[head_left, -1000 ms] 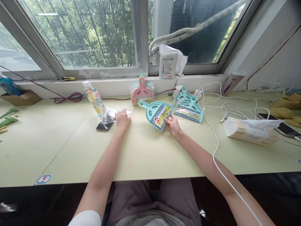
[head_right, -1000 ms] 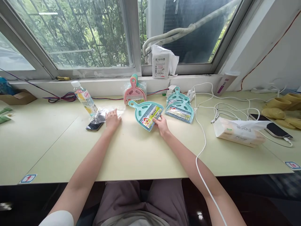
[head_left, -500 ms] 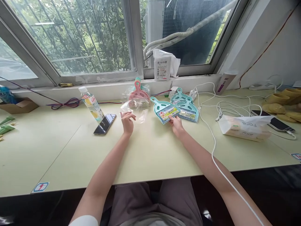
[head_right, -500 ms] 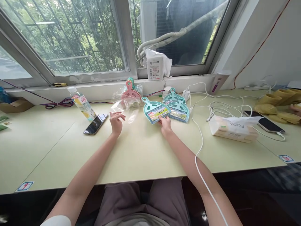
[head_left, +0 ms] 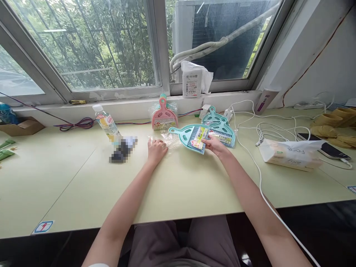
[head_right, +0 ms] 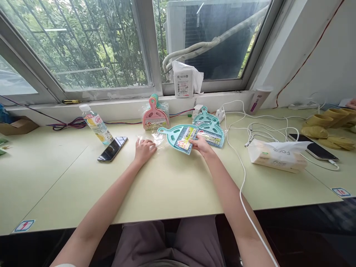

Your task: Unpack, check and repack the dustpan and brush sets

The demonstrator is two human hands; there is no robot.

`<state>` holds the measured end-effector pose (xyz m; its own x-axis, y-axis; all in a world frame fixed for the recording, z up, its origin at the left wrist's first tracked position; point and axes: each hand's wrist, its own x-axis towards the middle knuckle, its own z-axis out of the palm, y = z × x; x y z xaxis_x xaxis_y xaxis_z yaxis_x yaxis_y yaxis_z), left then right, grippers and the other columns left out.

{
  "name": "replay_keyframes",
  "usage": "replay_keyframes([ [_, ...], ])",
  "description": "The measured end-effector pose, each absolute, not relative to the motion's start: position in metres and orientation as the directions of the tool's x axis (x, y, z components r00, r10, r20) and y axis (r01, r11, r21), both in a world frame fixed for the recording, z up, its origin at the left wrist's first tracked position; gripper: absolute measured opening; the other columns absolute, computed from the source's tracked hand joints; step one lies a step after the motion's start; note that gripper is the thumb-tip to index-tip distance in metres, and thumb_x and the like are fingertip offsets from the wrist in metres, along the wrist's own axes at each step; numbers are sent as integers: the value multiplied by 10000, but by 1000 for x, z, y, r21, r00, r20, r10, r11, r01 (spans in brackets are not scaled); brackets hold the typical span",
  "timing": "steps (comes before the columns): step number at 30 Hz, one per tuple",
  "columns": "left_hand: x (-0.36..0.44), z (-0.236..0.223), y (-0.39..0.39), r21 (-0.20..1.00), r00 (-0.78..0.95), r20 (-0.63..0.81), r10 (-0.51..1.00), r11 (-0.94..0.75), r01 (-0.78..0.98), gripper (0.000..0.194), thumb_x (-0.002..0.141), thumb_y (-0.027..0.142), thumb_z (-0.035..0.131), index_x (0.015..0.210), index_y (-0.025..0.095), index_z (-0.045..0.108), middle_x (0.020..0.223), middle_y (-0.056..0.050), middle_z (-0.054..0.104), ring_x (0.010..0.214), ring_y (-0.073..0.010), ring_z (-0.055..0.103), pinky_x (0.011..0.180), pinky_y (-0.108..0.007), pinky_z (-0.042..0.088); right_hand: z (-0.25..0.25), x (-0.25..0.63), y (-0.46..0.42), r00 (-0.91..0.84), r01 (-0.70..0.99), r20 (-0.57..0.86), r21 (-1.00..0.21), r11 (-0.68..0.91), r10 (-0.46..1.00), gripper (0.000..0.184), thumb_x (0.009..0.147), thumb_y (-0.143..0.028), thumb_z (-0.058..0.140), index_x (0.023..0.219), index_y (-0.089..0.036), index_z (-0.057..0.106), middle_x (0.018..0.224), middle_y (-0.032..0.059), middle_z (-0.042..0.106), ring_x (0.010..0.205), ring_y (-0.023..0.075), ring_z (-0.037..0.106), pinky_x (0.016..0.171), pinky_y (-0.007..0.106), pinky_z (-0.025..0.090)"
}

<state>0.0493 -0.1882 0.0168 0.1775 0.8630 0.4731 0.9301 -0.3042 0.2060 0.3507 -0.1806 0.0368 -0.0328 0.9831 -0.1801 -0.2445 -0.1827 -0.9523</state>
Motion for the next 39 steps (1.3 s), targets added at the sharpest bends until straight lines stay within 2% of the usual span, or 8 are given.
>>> replay_keyframes([
  [3,43,19,-188,198,123,452,884,-233,952,259,878,222,491,823,233,745,928,-92,712,976,-284,592,1020,-480,357,40,347,-187,-166,-147,-216,-960,-240,962,335,753,-47,682,1066,-152,624,966,83,748,752,184,731,653,275,620],
  [5,39,21,-187,210,60,487,871,-183,961,260,886,222,483,816,225,735,899,-97,713,972,-296,579,964,-475,376,41,341,-191,-224,-104,-210,-966,-237,952,359,744,-60,701,1082,-156,627,984,87,747,776,195,733,666,286,622],
  [12,36,22,-187,303,-100,614,783,-117,946,171,884,260,499,820,233,656,841,-48,700,993,-273,559,1139,-511,177,46,330,-198,-84,-73,-118,-990,-125,989,337,775,-107,687,1094,-161,591,961,86,748,790,205,732,712,335,629],
  [19,38,18,-185,260,-55,654,755,-155,953,142,870,230,477,829,238,612,880,-72,676,1024,-290,556,1161,-528,149,45,327,-193,197,61,77,-996,66,977,330,742,-109,711,1042,-197,602,730,15,721,665,203,707,609,349,631],
  [24,44,19,-188,276,-24,664,747,-216,936,158,892,246,462,854,239,615,888,-70,678,1028,-286,559,1160,-514,167,43,311,-200,98,-94,-5,-996,4,995,330,719,-110,737,1006,-192,596,736,22,730,664,212,714,631,374,634],
  [29,51,23,-194,247,72,669,740,-313,917,186,920,269,443,894,242,626,906,-60,672,1026,-258,567,1165,-464,178,47,290,-217,-39,-117,-94,-988,-98,995,310,748,-82,714,1015,-172,584,736,51,739,667,212,719,596,334,626],
  [32,54,25,-196,236,104,667,737,-342,910,202,928,271,434,900,240,632,922,-63,670,1040,-255,566,1154,-449,199,46,284,-222,-4,-155,-116,-981,-116,993,263,776,-87,686,1000,-181,585,775,47,744,702,199,725,626,318,632],
  [39,59,27,-200,247,119,688,716,-386,889,195,928,271,463,867,245,647,924,-52,691,1035,-249,576,1137,-455,224,38,284,-223,132,-268,-75,-963,-38,988,269,786,-130,682,1007,-208,548,862,39,740,816,213,731,789,389,633],
])
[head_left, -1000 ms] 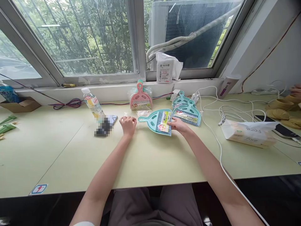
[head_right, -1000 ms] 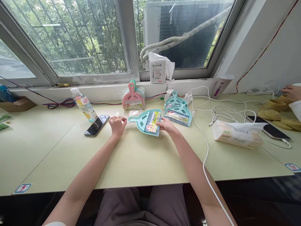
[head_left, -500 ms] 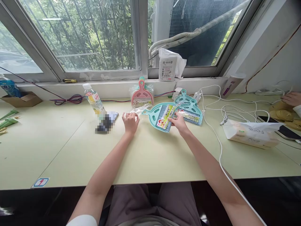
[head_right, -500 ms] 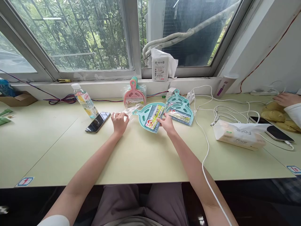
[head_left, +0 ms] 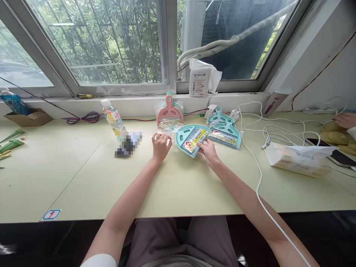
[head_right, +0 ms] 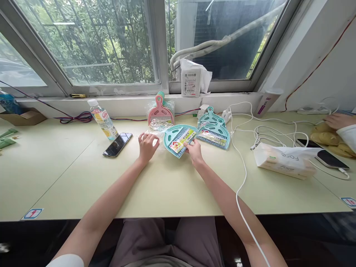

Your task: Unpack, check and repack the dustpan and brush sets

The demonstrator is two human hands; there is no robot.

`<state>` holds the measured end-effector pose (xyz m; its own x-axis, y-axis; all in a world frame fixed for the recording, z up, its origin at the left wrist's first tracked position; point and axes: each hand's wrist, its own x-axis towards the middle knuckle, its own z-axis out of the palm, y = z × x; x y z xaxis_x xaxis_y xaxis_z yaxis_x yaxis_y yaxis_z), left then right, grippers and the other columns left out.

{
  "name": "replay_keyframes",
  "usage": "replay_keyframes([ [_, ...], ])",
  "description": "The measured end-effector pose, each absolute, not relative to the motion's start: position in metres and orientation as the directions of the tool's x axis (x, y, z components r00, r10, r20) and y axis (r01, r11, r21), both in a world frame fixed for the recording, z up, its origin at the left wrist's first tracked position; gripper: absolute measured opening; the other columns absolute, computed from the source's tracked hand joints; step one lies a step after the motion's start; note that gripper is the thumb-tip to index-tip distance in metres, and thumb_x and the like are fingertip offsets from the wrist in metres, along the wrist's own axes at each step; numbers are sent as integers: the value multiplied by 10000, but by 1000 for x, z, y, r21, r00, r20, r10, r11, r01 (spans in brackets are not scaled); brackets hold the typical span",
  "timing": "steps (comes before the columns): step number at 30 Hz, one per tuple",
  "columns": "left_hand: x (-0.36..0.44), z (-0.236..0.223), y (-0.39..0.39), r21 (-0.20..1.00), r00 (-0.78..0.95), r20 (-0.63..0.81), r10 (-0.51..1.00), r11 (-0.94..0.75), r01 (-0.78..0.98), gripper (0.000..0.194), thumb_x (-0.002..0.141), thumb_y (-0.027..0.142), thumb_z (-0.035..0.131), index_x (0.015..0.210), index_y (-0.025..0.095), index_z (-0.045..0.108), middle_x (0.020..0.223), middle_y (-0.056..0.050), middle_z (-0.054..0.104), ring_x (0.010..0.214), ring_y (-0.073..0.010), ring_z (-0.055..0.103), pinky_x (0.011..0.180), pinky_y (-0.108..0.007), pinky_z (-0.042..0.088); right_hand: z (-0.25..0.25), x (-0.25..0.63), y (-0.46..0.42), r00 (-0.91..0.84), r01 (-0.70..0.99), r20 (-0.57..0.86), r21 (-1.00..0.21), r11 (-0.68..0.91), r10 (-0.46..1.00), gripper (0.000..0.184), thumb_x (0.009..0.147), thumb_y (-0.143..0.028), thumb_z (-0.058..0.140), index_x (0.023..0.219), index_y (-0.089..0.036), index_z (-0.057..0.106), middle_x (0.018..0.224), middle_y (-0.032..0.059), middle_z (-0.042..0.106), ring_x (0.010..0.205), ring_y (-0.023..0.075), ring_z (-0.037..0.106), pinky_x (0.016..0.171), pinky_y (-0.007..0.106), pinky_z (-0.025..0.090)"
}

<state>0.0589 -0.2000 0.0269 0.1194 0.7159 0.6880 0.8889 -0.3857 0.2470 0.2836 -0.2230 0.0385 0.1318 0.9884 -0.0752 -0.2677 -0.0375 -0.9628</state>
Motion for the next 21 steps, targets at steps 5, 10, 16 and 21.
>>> replay_keyframes([
  [5,62,29,-205,253,176,711,681,-481,840,180,919,271,498,855,271,666,967,-14,718,1049,-229,587,1165,-470,187,38,277,-226,4,-202,-29,-979,-28,1000,319,744,-207,734,992,-214,534,820,27,735,788,227,730,729,390,634],
  [10,65,31,-206,282,195,698,689,-515,809,162,900,253,518,838,277,667,1069,-11,708,1097,-228,579,1179,-488,172,42,273,-229,-13,-175,41,-984,38,999,446,651,-348,817,964,-210,530,790,25,724,818,250,724,715,390,618],
  [16,73,29,-210,325,186,716,673,-557,764,135,907,330,542,988,265,628,1213,-57,644,1207,-238,534,1194,-493,158,36,273,-225,116,-243,72,-965,99,991,496,638,-428,810,971,-217,509,847,23,721,835,230,714,755,390,615],
  [21,74,29,-202,688,-361,674,645,-368,626,645,898,444,560,1425,235,252,1557,-170,225,1464,-254,233,1183,-466,247,30,271,-224,106,-294,91,-948,119,990,500,654,-433,804,1013,-222,528,882,24,718,887,227,707,809,393,609],
])
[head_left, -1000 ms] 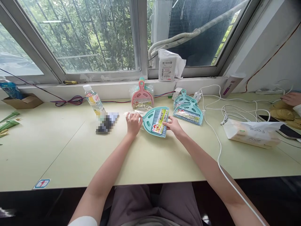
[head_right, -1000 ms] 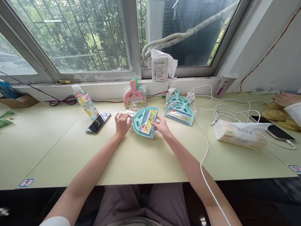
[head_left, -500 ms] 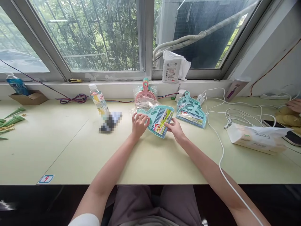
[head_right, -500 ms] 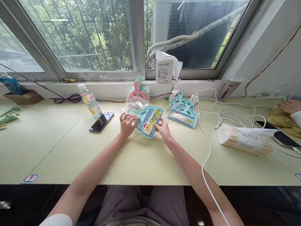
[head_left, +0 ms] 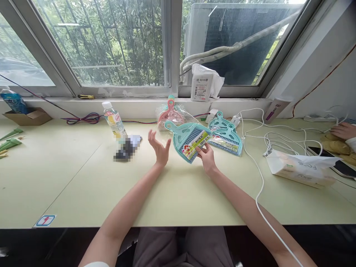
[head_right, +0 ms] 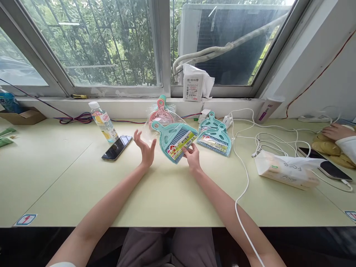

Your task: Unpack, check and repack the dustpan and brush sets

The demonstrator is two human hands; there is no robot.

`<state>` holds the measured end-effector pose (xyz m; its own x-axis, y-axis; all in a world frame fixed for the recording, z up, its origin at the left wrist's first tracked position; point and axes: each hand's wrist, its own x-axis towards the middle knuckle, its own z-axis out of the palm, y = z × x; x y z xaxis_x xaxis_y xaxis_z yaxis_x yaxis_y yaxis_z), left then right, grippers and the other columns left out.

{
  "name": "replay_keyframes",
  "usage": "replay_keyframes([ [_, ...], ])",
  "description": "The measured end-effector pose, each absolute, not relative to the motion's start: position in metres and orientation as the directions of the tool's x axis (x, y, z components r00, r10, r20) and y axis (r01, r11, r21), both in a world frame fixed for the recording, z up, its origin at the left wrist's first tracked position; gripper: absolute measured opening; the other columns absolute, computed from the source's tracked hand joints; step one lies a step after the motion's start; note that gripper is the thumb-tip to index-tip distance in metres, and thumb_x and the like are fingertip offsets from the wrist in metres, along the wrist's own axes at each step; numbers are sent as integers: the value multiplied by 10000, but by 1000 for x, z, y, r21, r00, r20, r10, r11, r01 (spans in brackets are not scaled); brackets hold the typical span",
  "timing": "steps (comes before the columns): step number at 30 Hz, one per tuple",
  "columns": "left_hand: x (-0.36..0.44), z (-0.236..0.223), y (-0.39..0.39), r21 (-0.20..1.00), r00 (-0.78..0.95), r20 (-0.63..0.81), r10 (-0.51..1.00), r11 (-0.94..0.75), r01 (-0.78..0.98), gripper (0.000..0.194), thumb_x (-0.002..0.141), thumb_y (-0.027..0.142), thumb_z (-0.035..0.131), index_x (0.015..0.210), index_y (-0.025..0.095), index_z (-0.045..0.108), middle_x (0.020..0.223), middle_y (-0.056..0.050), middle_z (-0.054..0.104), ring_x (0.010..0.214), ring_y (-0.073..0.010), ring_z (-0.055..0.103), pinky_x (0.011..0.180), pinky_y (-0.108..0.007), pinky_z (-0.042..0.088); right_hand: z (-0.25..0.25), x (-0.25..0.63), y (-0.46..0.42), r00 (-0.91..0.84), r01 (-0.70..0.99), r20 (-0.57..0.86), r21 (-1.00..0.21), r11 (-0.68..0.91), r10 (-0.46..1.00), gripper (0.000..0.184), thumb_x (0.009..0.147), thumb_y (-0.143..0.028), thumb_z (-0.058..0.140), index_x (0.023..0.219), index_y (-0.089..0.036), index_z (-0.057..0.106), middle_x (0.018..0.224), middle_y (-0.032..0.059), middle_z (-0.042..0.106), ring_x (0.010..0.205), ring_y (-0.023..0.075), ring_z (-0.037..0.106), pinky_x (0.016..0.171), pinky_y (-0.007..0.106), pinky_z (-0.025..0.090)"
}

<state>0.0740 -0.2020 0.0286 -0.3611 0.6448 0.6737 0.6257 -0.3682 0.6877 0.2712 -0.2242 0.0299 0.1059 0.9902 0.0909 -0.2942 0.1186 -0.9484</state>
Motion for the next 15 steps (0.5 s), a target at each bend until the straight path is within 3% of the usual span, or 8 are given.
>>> replay_keyframes([
  [3,72,28,-193,906,-499,408,765,-274,321,801,904,493,536,1492,277,37,1606,-159,25,1493,-254,166,1150,-432,332,29,267,-227,88,-309,85,-945,108,992,508,661,-434,804,1040,-217,545,880,30,720,892,229,705,835,406,603],
  [5,71,28,-190,968,-528,250,812,-221,118,847,890,526,547,1500,313,0,1620,-129,-15,1498,-262,146,1140,-430,352,28,264,-229,80,-332,73,-939,95,994,509,663,-428,802,1053,-217,552,895,34,722,882,225,705,848,410,600],
  [6,71,29,-189,977,-510,192,839,-210,22,841,883,536,555,1501,326,25,1624,-116,36,1492,-262,174,1135,-431,361,27,262,-229,77,-342,67,-936,90,995,503,665,-423,800,1054,-219,555,907,36,722,881,223,705,852,411,600],
  [8,74,30,-190,966,-368,120,922,-194,-171,768,875,548,562,1488,312,164,1567,-114,286,1432,-262,338,1101,-430,407,26,261,-230,75,-348,62,-934,84,995,480,674,-412,791,1047,-221,558,922,40,721,886,221,705,855,409,601],
  [11,84,33,-196,912,-74,105,992,-125,-391,660,829,553,621,1373,230,429,1295,-110,610,1210,-268,587,1004,-423,494,24,260,-230,101,-339,52,-937,84,994,459,684,-399,781,1040,-220,554,915,40,718,896,216,702,858,402,602],
  [15,103,31,-205,876,95,126,987,-66,-477,597,727,497,755,1223,217,574,1159,-68,684,1065,-247,652,932,-381,530,24,260,-230,144,-366,52,-925,102,988,494,673,-409,789,1055,-215,542,908,38,714,907,209,698,859,392,599],
])
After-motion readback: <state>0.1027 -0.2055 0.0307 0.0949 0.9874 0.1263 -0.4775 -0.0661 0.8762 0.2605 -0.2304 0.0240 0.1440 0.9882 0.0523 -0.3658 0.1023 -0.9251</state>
